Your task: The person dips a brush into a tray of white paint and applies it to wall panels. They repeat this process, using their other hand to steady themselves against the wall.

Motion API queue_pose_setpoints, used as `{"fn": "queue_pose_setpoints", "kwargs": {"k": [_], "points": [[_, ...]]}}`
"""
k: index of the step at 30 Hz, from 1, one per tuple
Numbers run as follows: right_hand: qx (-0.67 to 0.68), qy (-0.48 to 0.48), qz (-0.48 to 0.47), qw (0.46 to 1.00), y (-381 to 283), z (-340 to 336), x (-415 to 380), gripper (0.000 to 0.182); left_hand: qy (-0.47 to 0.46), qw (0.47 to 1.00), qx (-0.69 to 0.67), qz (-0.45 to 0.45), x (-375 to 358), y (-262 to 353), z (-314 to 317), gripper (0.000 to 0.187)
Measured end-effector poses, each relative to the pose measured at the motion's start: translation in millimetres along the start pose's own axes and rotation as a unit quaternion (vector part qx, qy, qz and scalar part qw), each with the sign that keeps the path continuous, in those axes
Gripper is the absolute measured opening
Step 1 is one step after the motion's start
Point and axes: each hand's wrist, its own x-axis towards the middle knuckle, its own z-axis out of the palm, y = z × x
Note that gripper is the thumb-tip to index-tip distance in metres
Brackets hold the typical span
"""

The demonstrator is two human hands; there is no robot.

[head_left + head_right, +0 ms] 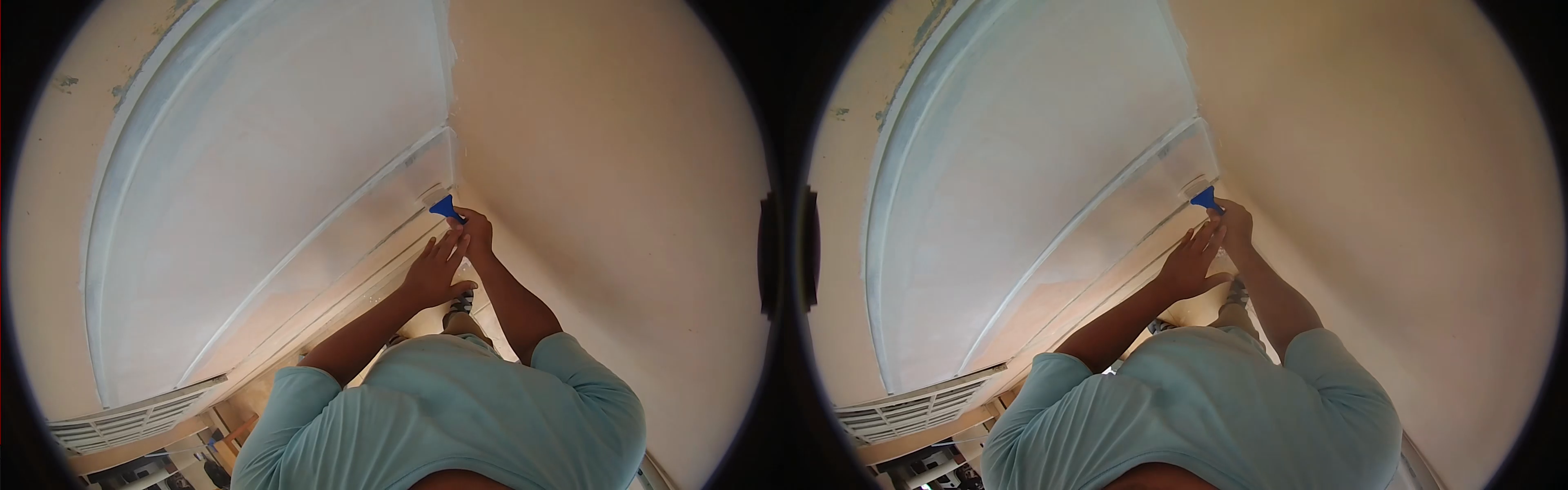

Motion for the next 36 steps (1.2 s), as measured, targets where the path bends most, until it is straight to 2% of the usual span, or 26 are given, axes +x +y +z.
{"fn": "queue_pose_setpoints", "kwargs": {"k": [2, 5, 6, 8, 18, 21, 23, 27, 29, 30, 32, 36], "points": [[0.078, -0.044, 0.049, 0.995, -24, -23, -3, 0.033, 0.023, 0.999, 0.015, 0.029, 0, 10, -14, 0.095], [0.154, -0.013, -0.004, 0.988, -32, -35, -6, 0.03, 0.054, 0.996, 0.027, 0.066, 2, 21, -27, 0.094], [0.153, -0.01, -0.007, 0.988, -35, -38, -8, 0.03, 0.056, 0.996, 0.028, 0.068, 2, 24, -28, 0.094], [0.241, -0.019, 0.02, 0.97, -42, -45, -12, 0.028, 0.079, 0.992, 0.029, 0.092, 2, 29, -30, 0.09], [0.31, 0.103, -0.053, 0.944, -39, -40, -30, 0.031, 0.105, 0.979, 0.067, 0.161, -9, 38, -30, 0.085], [0.277, 0.115, -0.066, 0.952, -37, -34, -21, 0.031, 0.074, 0.985, 0.076, 0.135, -8, 38, -40, 0.085], [0.268, 0.108, -0.091, 0.953, -23, -21, -12, 0.031, 0.037, 0.991, 0.076, 0.104, -4, 27, -31, 0.086], [0.256, 0.09, -0.08, 0.959, 1, -5, -21, 0.031, -0.001, 0.993, 0.079, 0.084, -9, 15, -12, 0.088], [0.164, 0.038, -0.036, 0.985, 17, 2, -29, 0.029, -0.04, 0.995, 0.068, 0.056, -13, 10, 2, 0.089], [0.164, 0.037, -0.034, 0.985, 32, 10, -32, 0.029, -0.042, 0.995, 0.067, 0.056, -15, 8, 8, 0.089], [0.065, 0.013, -0.047, 0.997, 49, 21, -35, 0.028, -0.097, 0.994, 0.047, 0.023, -19, 3, 19, 0.089], [-0.022, -0.013, 0.0, 1.0, 59, 29, -46, 0.029, -0.113, 0.992, 0.047, 0.012, -23, -6, 34, 0.089]]}}
